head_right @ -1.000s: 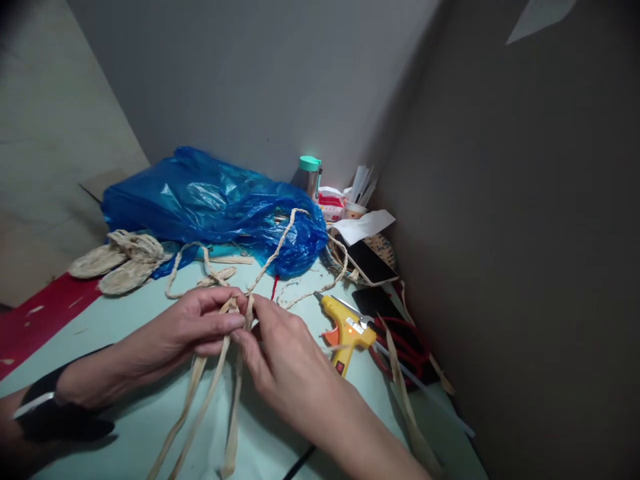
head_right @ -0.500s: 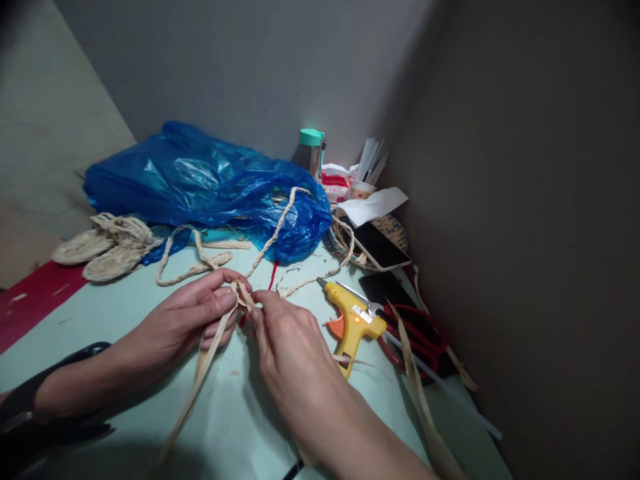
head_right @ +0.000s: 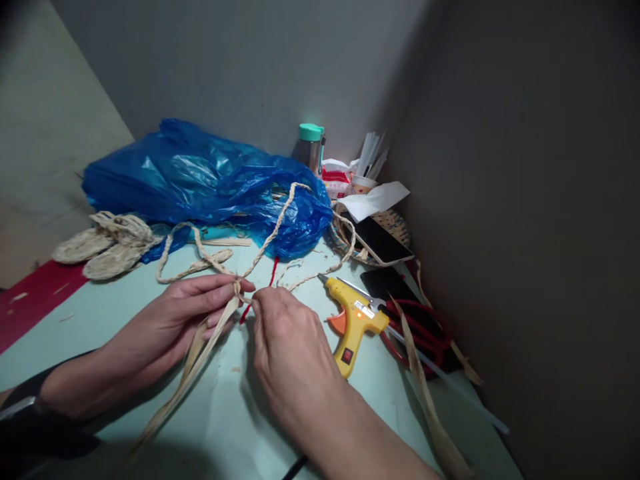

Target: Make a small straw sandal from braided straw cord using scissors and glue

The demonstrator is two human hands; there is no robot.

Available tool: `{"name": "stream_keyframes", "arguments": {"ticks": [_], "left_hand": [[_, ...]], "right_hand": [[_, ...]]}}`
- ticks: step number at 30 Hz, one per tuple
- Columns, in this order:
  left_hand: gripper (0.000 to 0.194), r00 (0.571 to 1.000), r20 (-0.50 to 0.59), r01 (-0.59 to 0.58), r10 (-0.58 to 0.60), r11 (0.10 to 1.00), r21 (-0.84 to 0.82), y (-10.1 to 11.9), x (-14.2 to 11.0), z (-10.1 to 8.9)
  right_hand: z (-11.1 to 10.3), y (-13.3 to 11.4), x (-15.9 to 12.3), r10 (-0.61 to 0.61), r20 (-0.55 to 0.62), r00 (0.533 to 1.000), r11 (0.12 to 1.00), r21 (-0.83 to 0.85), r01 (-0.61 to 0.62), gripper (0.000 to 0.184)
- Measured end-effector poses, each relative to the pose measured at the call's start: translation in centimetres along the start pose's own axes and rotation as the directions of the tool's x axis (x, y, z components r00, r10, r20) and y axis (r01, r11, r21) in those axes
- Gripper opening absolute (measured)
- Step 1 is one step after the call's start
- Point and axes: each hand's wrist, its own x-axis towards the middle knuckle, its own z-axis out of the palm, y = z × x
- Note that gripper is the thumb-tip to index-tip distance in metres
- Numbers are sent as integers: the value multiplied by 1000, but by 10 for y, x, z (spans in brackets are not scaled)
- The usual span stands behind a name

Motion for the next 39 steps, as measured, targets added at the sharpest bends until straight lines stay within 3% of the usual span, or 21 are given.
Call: {"name": "stream_keyframes", "arguments": {"ticks": [14,24,39], "left_hand": [[4,1000,19,17,-17,1000,-15,-5,0,-1],[7,999,40,30,-26,995,-100,-5,-2,5],[10,994,39,106,-100,972,-210,-4,3,2]], "right_hand": [[0,-3,3,127,45,991,992,10,-127,22],[-3,-3,0,96,183,978,973,191,-131,21],[-4,-3,0,76,171,982,991,95,-93,25]]}}
